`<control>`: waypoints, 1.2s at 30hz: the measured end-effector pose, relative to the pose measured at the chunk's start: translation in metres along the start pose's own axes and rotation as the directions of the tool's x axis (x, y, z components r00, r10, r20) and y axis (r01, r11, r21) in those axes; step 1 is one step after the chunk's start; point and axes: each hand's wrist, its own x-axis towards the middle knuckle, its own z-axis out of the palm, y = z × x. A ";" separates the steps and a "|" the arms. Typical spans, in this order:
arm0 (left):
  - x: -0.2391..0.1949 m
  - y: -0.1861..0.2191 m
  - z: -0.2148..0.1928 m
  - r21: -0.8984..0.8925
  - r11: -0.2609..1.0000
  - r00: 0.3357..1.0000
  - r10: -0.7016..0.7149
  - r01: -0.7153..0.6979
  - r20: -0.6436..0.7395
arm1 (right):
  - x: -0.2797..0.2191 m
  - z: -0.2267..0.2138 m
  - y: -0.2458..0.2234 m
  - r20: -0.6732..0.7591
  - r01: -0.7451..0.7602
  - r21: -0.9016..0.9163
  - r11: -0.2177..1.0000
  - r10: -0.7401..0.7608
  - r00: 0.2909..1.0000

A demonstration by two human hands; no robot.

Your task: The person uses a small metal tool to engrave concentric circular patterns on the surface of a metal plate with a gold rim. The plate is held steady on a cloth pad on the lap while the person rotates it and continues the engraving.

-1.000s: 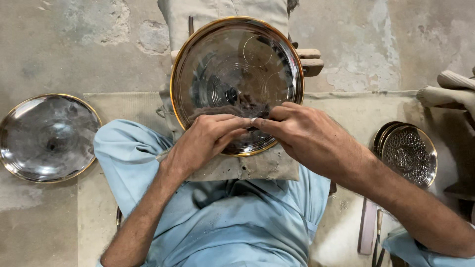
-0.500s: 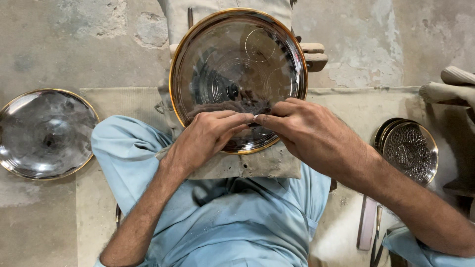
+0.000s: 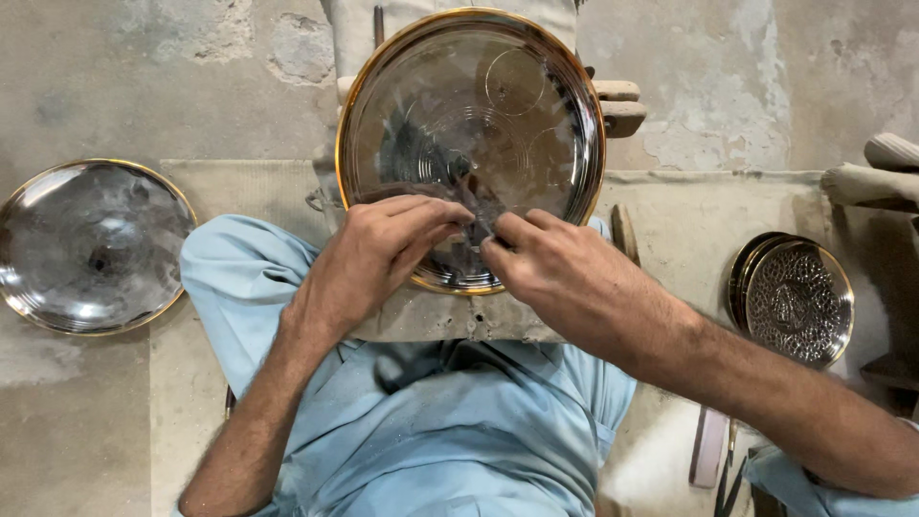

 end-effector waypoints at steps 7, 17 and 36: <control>0.002 0.001 0.001 0.008 0.999 0.999 0.046 -0.046 0.006 | 0.004 -0.001 -0.006 0.016 -0.015 0.004 1.000 0.015 1.000; 0.000 -0.008 0.012 -0.013 0.998 0.996 0.056 -0.055 0.064 | 0.006 0.001 -0.010 0.043 0.001 -0.040 0.999 0.000 0.999; 0.008 -0.014 0.015 -0.020 0.996 0.986 0.083 -0.081 0.145 | 0.028 -0.003 0.007 0.009 0.059 0.100 0.993 -0.060 0.998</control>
